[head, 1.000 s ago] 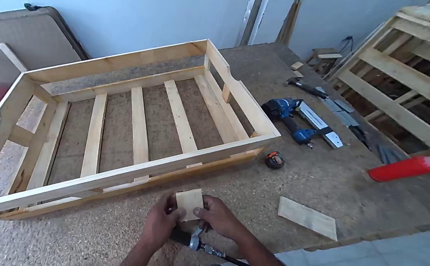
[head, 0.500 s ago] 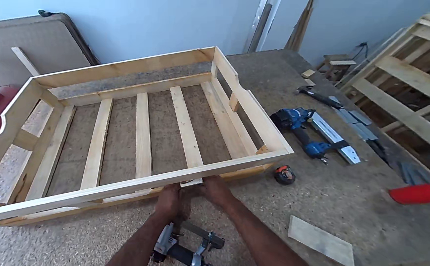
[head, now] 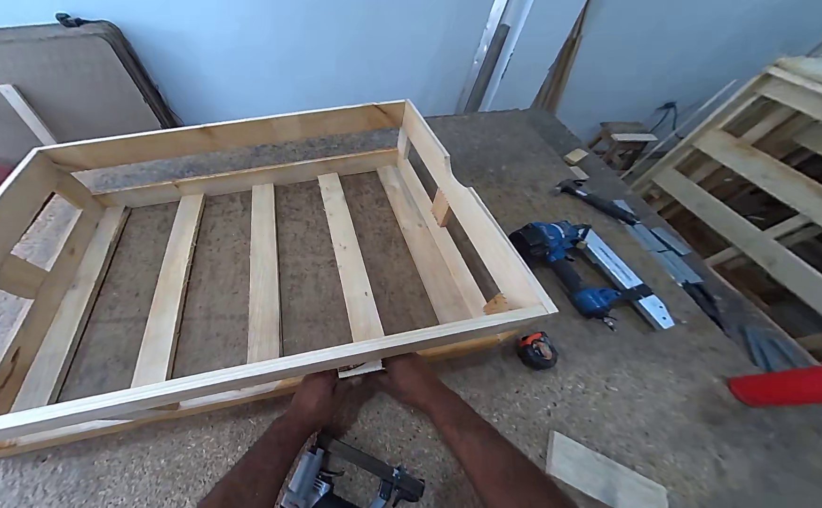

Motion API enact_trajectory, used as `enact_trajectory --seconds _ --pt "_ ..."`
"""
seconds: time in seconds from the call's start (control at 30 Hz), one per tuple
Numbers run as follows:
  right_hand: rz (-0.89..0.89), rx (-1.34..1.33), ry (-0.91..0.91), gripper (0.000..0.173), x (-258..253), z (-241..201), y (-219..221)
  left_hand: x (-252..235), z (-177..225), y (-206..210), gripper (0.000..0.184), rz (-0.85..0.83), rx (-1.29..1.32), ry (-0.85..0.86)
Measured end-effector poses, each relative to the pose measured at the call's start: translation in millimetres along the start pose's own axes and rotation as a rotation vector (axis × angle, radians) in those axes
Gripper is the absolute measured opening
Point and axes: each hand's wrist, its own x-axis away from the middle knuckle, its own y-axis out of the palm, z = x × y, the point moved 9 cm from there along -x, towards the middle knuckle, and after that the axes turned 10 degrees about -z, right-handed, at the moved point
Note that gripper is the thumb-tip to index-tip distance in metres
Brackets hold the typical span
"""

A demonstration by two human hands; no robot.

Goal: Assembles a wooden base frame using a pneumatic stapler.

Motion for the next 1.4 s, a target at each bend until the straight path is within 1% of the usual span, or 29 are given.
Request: enact_trajectory --seconds 0.1,0.27,0.37,0.47,0.53,0.67,0.8,0.83,0.87,0.93,1.0,1.03,1.17,1.3,1.4 --pt "-0.025 0.007 -0.009 0.046 1.5 -4.5 -2.9 0.6 -0.9 -1.3 0.066 -0.003 -0.005 0.004" --pt "0.022 0.006 -0.032 0.045 2.2 -0.9 2.3 7.2 9.0 -6.2 0.063 -0.057 -0.002 0.020" --pt "0.032 -0.022 -0.068 0.049 1.3 -5.4 3.4 13.0 12.3 -13.5 0.059 -0.081 -0.003 0.042" --pt "-0.001 -0.007 -0.050 0.053 1.2 -4.4 2.7 11.6 11.6 -12.5 0.061 -0.096 0.009 0.034" --pt "-0.038 0.007 -0.044 0.054 0.0 -4.1 3.1 11.9 9.6 -10.8 0.062 -0.086 0.032 0.024" --pt "-0.052 -0.003 -0.054 0.052 -1.4 -0.5 5.1 8.7 5.5 -3.9 0.062 -0.014 0.077 0.086" --pt "-0.050 0.017 -0.042 0.054 -4.1 4.3 7.9 5.0 3.1 -0.7 0.069 0.001 0.023 0.047" --pt "-0.040 0.014 -0.043 0.055 -5.1 5.1 8.3 4.4 3.8 -2.2 0.068 0.001 0.020 0.045" --pt "-0.020 0.007 -0.046 0.056 -6.2 6.3 8.8 3.9 4.7 -4.2 0.066 -0.013 0.020 0.034" --pt "0.017 -0.014 -0.042 0.059 -7.2 8.5 10.8 3.2 5.8 -7.0 0.063 -0.092 0.016 -0.015" --pt "0.029 -0.015 -0.034 0.060 -8.4 10.0 12.1 2.6 5.3 -7.8 0.066 -0.146 -0.026 -0.044" --pt "0.034 -0.010 -0.034 0.060 -8.5 9.8 13.1 3.3 4.8 -7.4 0.067 -0.146 -0.039 -0.049" --pt "0.009 0.009 -0.023 0.061 -6.8 7.0 11.5 6.5 7.9 -10.5 0.061 -0.066 0.055 -0.017" --pt "-0.060 0.031 -0.003 0.060 -9.3 10.6 14.7 2.5 -0.7 -6.1 0.057 -0.099 0.136 -0.020" --pt "-0.012 0.035 -0.014 0.059 -8.3 12.0 13.3 -0.3 -2.7 -6.7 0.054 -0.072 0.197 0.004"
